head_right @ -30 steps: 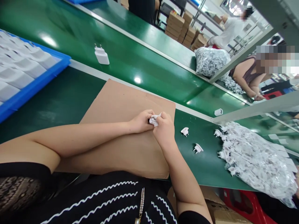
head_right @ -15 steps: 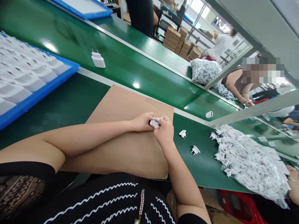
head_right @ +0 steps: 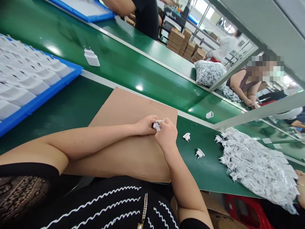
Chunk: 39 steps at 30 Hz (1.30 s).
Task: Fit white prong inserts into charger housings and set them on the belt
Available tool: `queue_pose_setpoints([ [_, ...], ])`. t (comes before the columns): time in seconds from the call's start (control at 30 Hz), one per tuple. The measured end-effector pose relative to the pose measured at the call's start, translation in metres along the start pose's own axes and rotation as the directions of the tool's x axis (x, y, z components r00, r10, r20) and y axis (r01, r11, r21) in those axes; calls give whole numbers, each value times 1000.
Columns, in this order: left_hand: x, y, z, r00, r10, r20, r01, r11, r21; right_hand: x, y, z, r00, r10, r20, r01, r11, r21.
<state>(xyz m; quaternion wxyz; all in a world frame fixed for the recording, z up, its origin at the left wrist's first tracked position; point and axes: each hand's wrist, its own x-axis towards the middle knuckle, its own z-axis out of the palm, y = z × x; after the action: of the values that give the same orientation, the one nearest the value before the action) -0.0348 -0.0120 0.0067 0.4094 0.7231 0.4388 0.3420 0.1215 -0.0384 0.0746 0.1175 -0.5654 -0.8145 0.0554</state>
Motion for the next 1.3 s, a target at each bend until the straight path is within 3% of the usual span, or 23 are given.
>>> queue_pose_setpoints([
  [0.13, 2, 0, -6, 998, -63, 18, 63, 998, -10, 6, -8, -12, 994, -54, 92, 66, 988, -143],
  [0.23, 4, -2, -13, 996, -36, 84, 40, 998, -46, 10, -6, -18, 991, -69, 112, 87, 982, -169],
  [0.33, 3, -4, -17, 995, 14, 102, -6, 997, -74, 11, 4, -15, 994, -56, 98, 65, 994, -87],
  [0.43, 1, -4, -15, 996, 32, 80, -27, 998, -65, 10, 20, -3, 996, -75, 48, 67, 987, 149],
  [0.57, -4, -2, -10, 990, 136, 33, -135, 990, -37, -1, 40, 18, 988, -17, -155, 95, 852, 515],
  [0.73, -12, 5, -4, 951, 291, -102, -292, 956, 10, -16, 50, 25, 953, 3, -303, 211, 712, 669],
  [0.93, -17, 12, -1, 804, 534, -262, -525, 844, 111, -17, 46, 22, 952, 98, -291, 198, 527, 827],
  [1.07, -22, 15, 2, 810, 528, -255, -504, 849, 155, -18, 43, 19, 955, 100, -281, 206, 458, 865],
  [1.2, -28, 26, 0, 827, 528, -193, -540, 842, -11, -23, 36, 16, 920, 100, -378, 280, 506, 815],
  [1.3, -32, 36, -3, 837, 532, -125, -547, 819, -173, -33, 29, 18, 841, 113, -530, 356, 622, 697],
])
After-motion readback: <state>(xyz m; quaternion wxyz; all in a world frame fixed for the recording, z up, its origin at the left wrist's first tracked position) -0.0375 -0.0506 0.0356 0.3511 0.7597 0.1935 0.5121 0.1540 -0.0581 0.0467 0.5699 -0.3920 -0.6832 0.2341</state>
